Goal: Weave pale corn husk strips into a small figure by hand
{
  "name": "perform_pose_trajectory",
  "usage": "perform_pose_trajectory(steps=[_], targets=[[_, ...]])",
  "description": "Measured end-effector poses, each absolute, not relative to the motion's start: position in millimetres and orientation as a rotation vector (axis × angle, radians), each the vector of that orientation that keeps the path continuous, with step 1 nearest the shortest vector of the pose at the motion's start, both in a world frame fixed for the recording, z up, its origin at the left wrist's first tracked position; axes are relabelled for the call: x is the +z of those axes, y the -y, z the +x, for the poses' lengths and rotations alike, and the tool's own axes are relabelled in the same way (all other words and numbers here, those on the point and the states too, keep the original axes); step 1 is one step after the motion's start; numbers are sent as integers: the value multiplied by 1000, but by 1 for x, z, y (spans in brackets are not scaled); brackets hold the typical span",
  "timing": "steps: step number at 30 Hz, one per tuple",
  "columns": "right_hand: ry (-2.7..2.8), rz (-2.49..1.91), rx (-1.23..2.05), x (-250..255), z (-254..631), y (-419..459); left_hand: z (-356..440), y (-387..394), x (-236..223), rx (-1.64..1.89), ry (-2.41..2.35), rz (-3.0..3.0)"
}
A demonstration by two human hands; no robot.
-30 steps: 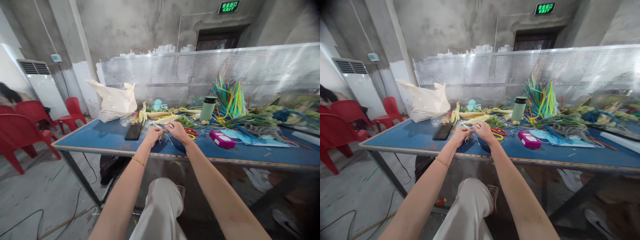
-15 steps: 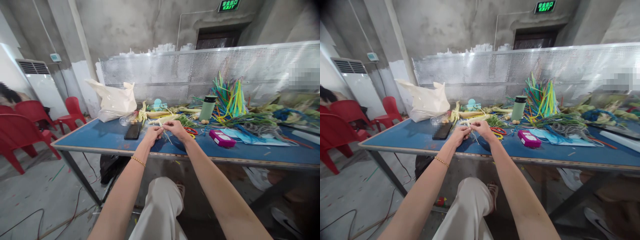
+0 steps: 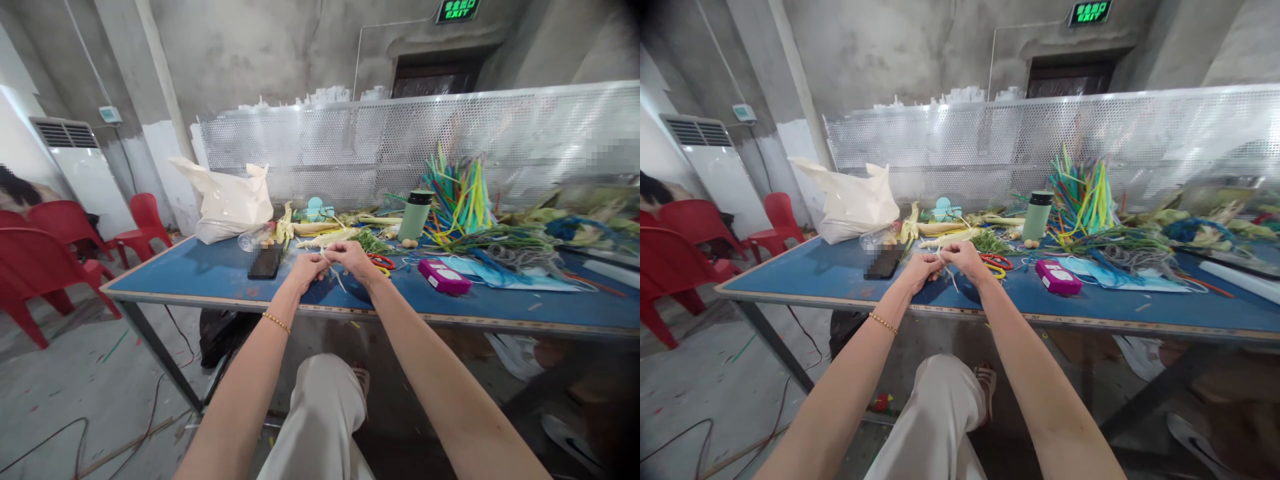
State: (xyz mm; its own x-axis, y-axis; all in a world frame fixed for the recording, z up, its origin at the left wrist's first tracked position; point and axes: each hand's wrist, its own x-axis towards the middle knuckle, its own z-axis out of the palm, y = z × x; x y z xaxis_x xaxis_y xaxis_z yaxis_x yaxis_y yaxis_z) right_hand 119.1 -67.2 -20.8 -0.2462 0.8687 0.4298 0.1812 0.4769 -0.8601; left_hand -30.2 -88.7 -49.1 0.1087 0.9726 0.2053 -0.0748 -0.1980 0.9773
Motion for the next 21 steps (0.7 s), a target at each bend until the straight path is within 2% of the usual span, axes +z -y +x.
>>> perform_pose_trajectory(steps=[10,21], targets=[[1779,-887,829,-22,118,66,-31,90,-49,1256,-973,1405],[1927,-960,535,-27,125,63,-31,87,-47,1446,-980,1073]])
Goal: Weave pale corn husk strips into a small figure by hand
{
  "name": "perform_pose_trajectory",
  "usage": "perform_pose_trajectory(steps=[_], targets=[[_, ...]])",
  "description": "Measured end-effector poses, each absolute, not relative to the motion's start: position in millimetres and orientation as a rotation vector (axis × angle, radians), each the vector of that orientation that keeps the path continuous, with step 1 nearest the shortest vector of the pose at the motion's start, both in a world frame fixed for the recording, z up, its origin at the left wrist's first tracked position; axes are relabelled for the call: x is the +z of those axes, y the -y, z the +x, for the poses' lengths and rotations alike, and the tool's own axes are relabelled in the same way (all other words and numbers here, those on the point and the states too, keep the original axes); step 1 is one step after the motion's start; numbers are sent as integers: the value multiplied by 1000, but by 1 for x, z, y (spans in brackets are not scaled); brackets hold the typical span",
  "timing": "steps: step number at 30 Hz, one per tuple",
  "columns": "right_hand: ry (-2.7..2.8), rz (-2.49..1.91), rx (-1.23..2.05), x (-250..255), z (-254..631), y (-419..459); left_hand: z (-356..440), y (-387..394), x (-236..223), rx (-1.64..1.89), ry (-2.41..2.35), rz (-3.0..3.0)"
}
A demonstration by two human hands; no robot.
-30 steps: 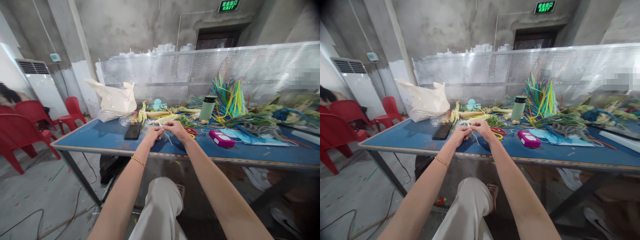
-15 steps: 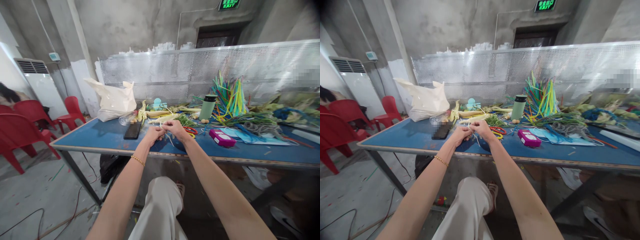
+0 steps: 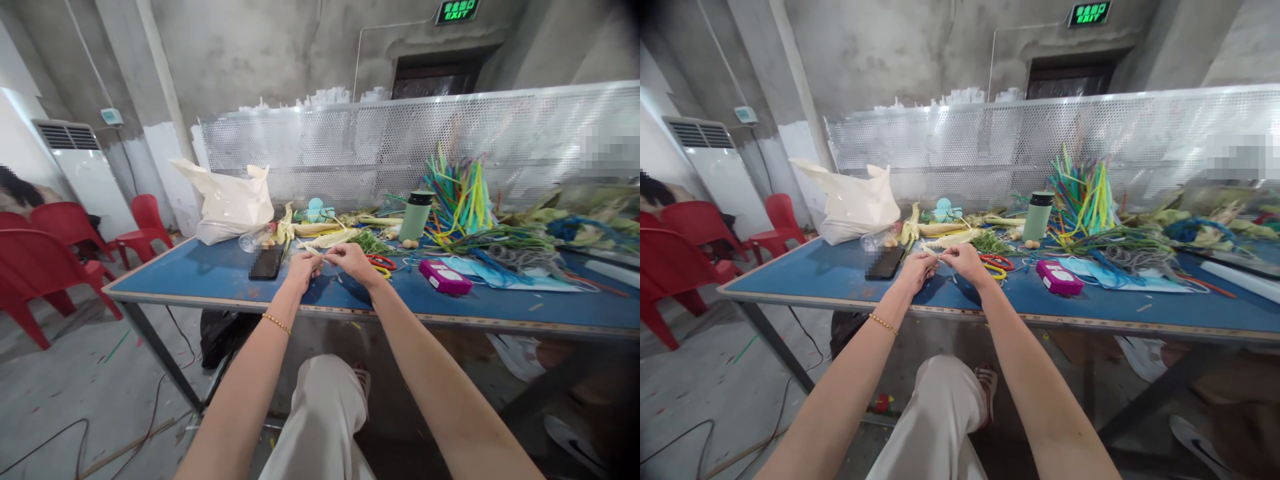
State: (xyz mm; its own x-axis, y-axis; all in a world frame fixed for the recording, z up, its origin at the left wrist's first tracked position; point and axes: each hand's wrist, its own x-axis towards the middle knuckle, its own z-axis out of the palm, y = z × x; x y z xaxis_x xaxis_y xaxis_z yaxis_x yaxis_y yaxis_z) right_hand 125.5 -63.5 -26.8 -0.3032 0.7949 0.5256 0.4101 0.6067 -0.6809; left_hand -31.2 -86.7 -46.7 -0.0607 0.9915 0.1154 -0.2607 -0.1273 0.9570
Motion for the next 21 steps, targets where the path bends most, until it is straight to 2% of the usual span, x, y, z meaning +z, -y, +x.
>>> perform_pose_trajectory(steps=[9,21], targets=[[1878,-1072,382,-22,124,63,-30,90,-46,1423,-968,1133],[1846,-1072,352,-24,123,62,-28,94,-43,1396,-996,1214]])
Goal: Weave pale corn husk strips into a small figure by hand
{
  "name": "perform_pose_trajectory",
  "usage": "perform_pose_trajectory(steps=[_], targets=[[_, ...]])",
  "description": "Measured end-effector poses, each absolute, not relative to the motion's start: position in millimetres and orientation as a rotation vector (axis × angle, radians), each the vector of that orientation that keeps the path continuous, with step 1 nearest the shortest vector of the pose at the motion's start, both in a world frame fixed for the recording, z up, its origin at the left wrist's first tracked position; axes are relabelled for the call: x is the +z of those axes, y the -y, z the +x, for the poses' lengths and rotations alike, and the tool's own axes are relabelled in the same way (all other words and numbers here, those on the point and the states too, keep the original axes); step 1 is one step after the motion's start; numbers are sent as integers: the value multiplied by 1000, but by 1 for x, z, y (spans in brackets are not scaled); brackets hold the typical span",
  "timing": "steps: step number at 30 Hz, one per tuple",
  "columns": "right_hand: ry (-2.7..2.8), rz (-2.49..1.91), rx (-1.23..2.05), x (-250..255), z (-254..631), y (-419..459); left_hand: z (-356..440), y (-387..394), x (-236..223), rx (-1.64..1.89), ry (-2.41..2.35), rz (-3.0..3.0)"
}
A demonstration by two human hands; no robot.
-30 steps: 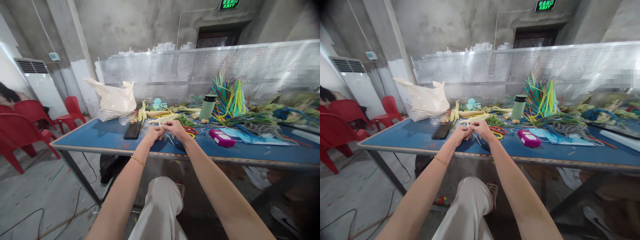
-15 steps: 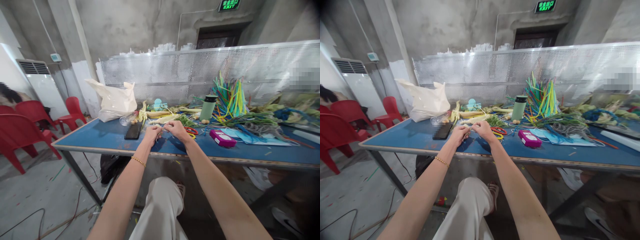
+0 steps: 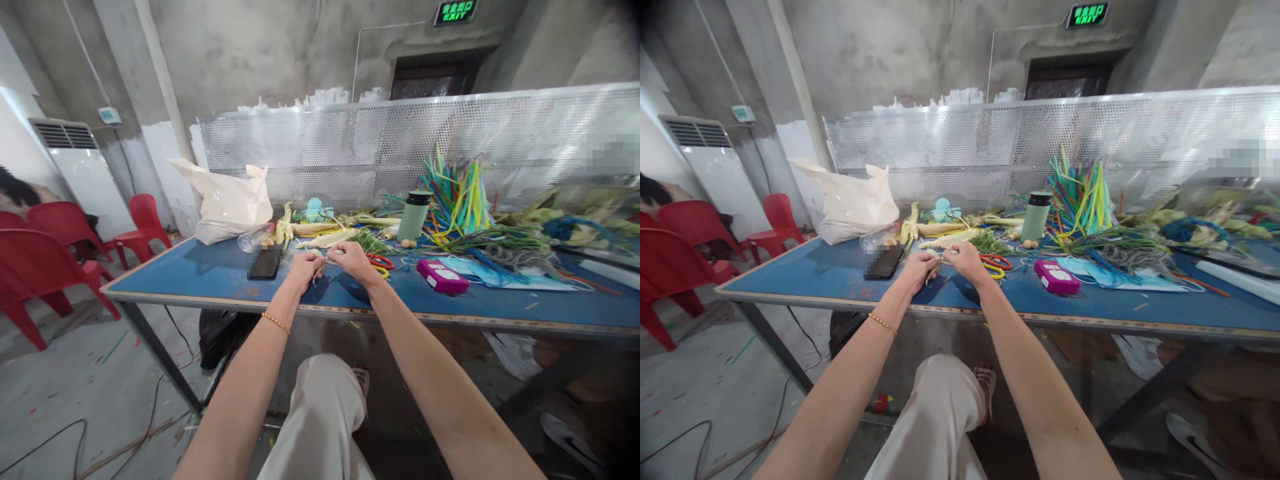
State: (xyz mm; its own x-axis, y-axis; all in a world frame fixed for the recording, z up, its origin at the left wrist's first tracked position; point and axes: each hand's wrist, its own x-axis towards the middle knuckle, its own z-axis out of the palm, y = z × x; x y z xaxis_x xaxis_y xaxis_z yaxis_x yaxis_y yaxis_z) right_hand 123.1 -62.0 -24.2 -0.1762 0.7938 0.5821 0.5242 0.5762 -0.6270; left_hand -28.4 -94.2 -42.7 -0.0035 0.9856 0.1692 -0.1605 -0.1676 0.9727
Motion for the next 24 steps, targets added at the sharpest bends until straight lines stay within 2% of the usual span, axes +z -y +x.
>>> perform_pose_trajectory(steps=[7,13,15,20,22,24], targets=[[1867,-1019,378,-22,126,63,-31,91,-47,1346,-896,1250],[1867,-930,558,-22,126,64,-34,85,-55,1309,-881,1235],[1813,-944,482,-23,127,62,-34,84,-53,1340,-877,1171],[1471,-1104,24,-23,130,60,-34,83,-48,1483,-877,972],[1579,-1106,80,-24,128,63,-34,82,-48,1515,-898,939],[1823,-1043,275,-24,123,68,-34,80,-49,1534,-924,939]])
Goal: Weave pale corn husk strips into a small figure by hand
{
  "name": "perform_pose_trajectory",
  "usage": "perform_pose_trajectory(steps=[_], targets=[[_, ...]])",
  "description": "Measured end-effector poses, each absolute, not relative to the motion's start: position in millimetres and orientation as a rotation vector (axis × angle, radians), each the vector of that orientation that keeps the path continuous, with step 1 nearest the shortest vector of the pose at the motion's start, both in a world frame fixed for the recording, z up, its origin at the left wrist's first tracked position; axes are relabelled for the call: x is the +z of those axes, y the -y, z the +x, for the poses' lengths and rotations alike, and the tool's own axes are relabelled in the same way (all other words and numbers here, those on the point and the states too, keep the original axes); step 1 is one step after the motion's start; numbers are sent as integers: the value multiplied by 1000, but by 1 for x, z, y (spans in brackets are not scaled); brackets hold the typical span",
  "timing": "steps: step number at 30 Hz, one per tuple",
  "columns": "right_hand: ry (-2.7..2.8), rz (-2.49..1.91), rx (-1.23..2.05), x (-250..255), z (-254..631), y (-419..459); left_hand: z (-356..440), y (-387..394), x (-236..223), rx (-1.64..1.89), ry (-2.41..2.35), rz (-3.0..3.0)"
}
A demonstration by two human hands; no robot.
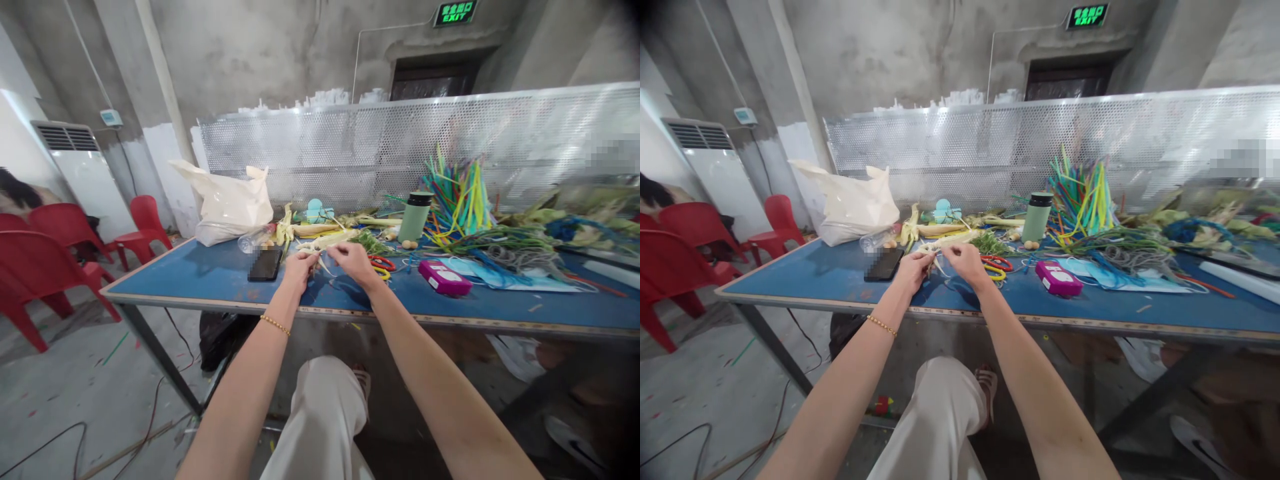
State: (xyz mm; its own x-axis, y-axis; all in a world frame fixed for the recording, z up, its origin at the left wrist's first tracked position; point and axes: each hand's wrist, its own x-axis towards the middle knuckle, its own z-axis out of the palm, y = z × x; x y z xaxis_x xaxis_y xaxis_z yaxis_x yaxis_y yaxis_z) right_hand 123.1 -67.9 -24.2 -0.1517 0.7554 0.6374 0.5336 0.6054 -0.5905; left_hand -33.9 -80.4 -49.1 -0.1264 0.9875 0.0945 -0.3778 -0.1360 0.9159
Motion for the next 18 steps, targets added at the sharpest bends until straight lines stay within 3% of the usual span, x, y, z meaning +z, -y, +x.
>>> perform_pose_trajectory(steps=[13,18], targets=[[1839,-839,896,-25,112,78,-33,83,-46,1605,-827,828],[1845,-900,878,-27,110,78,-33,80,-48,1604,-806,870]])
